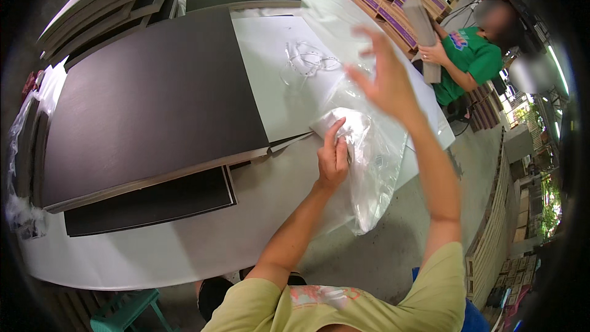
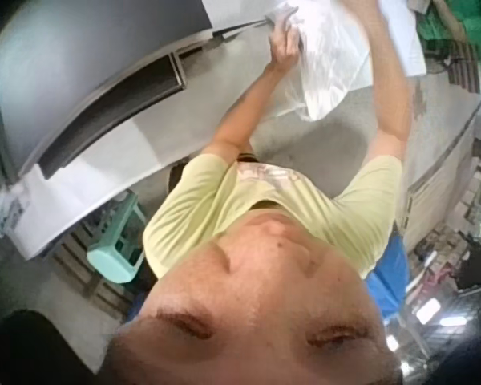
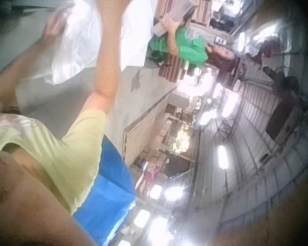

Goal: The person wraps large flat boards in plastic film by hand, positioning the plastic over the boards and smoothing it down before moving them to a stack.

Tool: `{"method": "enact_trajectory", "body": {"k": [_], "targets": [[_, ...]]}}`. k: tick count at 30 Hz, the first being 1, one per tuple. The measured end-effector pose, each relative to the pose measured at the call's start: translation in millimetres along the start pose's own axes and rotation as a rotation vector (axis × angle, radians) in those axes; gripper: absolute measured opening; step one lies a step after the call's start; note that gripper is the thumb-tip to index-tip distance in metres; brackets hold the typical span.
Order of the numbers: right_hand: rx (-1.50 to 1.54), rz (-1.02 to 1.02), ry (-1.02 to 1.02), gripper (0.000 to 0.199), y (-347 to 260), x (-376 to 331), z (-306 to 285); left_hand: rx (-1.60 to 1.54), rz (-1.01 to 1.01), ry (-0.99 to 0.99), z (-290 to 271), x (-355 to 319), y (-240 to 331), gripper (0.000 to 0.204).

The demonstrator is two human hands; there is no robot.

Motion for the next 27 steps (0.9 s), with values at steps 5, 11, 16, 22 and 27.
{"method": "enact_trajectory", "body": {"k": [5, 11, 16, 22, 27], "targets": [[0.132, 0.351, -0.077, 0.021, -2, -148, 30, -0.090, 0.047, 0.001, 4, 1, 6, 0.036], [0.037, 0.664, 0.114, 0.033, 30, -223, 38, -0.038, 0.002, -0.013, 5, 1, 1, 0.035], [0.013, 0.733, 0.071, 0.065, 51, -202, 31, 0.028, 0.093, 0.048, 8, 0, 15, 0.033], [0.459, 0.758, -0.184, 0.088, 47, -180, 50, 0.033, 0.123, 0.053, 0, 4, 15, 0.030], [0.309, 0.748, -0.075, 0.088, 51, -174, 64, -0.070, 0.065, -0.010, 3, 0, 12, 0.023]]}}
Point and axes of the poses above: each hand's wrist, its own x-axis towards the middle knuckle, its own z-axis out of the palm, y = z × x, the point moved 10 cm from there along x, towards the middle knuckle
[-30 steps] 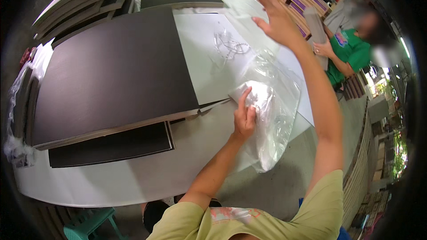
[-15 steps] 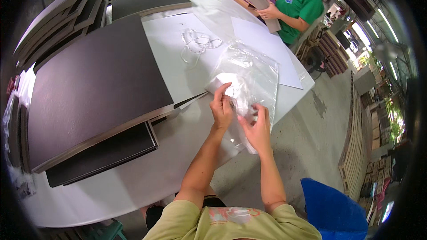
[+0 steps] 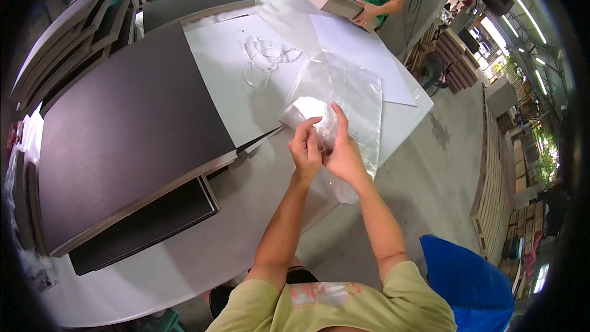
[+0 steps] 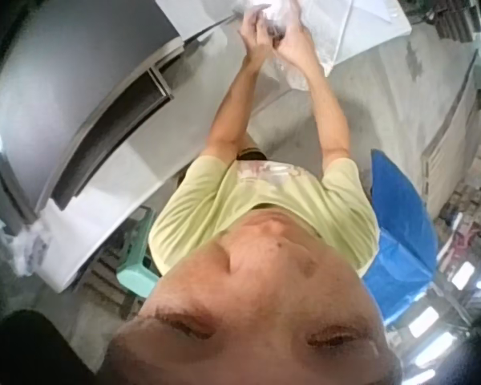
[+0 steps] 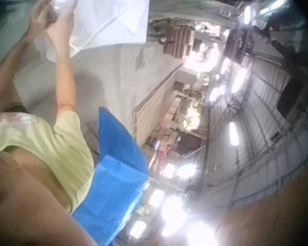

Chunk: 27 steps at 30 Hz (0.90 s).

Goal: The person wraps large flat boards in plastic film by hand, positioning the plastic over the boards and smoothing it down before moving them to a stack.

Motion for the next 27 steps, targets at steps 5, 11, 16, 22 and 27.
{"method": "enact_trajectory", "body": {"k": [5, 11, 16, 22, 27], "targets": [[0.027, -0.014, 0.153, 0.086, 9, -1, -10, 0.077, 0.011, -0.065, 3, -2, 1, 0.020], [-0.053, -0.112, 0.396, 0.076, -10, -12, -55, -0.008, -0.170, 0.346, -38, 7, -39, 0.035], [0.024, -0.471, 0.754, 0.068, -71, -71, -150, -0.304, -0.691, 0.318, -24, -9, -93, 0.062], [0.073, -0.292, 0.894, 0.066, -33, -149, -248, -0.913, -0.787, 0.118, -16, -5, -114, 0.079], [0.046, -0.113, 0.957, 0.064, -4, -216, -310, -0.467, -0.487, 0.317, -15, -3, -85, 0.015]]}}
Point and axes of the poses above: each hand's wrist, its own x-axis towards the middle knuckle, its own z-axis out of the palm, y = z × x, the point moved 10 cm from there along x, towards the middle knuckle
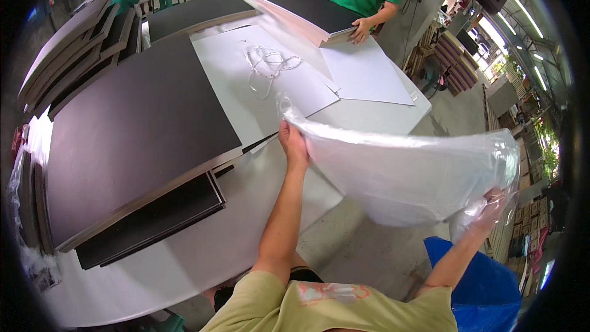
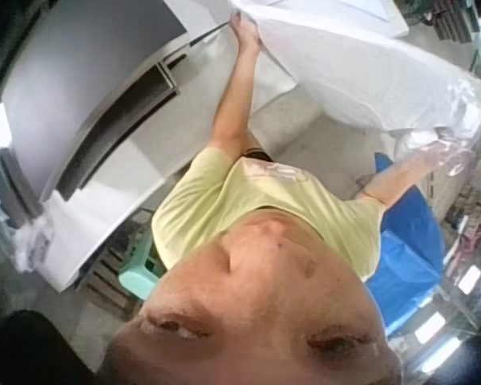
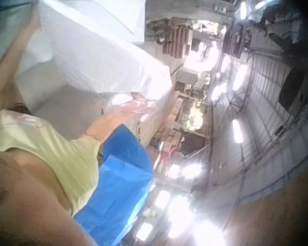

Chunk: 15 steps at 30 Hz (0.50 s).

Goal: The person wraps large flat boards in plastic film by hand, positioning the plastic over the boards and smoothing it down before moving them to a stack.

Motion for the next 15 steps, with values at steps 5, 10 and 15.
{"method": "enact_trajectory", "body": {"k": [5, 10, 15], "targets": [[-0.022, 0.107, 0.009, 0.062, 25, 1, -56, 0.315, 0.266, 0.105, -10, 5, 50, 0.027], [-0.039, 0.169, 0.024, 0.061, 34, -7, -113, 0.408, 0.305, 0.040, 2, -2, 51, 0.031], [0.276, 0.167, 0.106, 0.061, 45, 5, -189, 0.455, 0.276, 0.183, -46, 15, 67, 0.029]]}}
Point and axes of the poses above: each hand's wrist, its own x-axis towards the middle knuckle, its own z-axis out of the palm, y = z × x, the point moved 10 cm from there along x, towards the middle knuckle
